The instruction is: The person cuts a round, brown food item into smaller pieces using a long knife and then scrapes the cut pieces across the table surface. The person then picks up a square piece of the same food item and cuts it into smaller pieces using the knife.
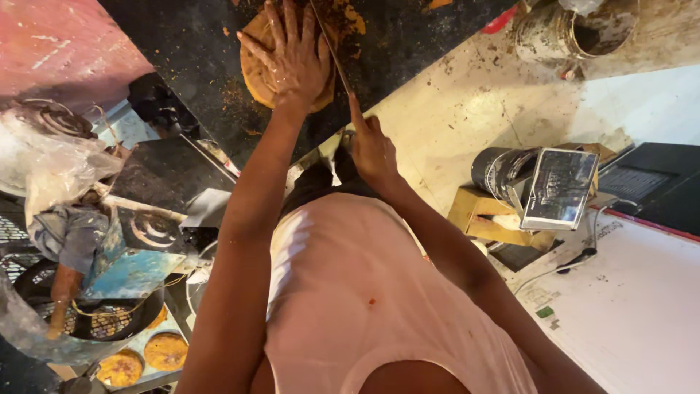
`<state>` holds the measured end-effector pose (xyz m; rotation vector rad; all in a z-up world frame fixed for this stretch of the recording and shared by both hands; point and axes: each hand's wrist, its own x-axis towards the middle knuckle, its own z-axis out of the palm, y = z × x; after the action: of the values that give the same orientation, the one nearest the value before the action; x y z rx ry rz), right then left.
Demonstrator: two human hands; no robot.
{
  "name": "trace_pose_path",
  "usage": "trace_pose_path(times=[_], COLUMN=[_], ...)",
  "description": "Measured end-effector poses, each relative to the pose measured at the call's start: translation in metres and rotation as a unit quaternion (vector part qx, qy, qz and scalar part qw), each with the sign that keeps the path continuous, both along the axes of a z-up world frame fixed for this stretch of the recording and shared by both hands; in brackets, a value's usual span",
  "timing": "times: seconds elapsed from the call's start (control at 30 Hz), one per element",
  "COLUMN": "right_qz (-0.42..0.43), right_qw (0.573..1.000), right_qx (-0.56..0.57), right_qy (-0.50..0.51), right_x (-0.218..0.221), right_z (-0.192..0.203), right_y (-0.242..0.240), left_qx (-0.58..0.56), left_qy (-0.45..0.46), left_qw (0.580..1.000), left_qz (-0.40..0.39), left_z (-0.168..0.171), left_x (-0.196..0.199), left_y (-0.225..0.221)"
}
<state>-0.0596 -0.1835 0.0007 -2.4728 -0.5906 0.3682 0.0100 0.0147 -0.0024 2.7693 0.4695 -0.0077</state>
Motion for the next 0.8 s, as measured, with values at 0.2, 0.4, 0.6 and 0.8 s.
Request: trace_pose_path(times=[0.2,0.4,0.6,0.8], right_qz=[0.006,0.025,-0.015,-0.004], right_qw=[0.996,0.991,0.993,0.992], right_qx=[0.081,0.116,0.097,0.047], right_qy=[-0.044,-0.060,-0.062,-0.119], right_x=[0.021,-0.011,-0.005,0.014], right_z=[-0.021,-0.033,-0.055,-0.021], right_y=[0.016,-0.028,-0.029,-0.051], left_qx=[-0.008,0.041,-0.018,-0.006], left_qy=[0.011,-0.048,0.013,-0.182], left_qw=[1.000,0.998,1.000,0.983], left_qz=[0.008,0.003,-0.003,0.035], left_z=[-0.006,-0.003,-0.018,-0.040], left_x=[0.001,0.003,0.000,-0.030], left_y=[-0.001,-0.001,0.007,0.018])
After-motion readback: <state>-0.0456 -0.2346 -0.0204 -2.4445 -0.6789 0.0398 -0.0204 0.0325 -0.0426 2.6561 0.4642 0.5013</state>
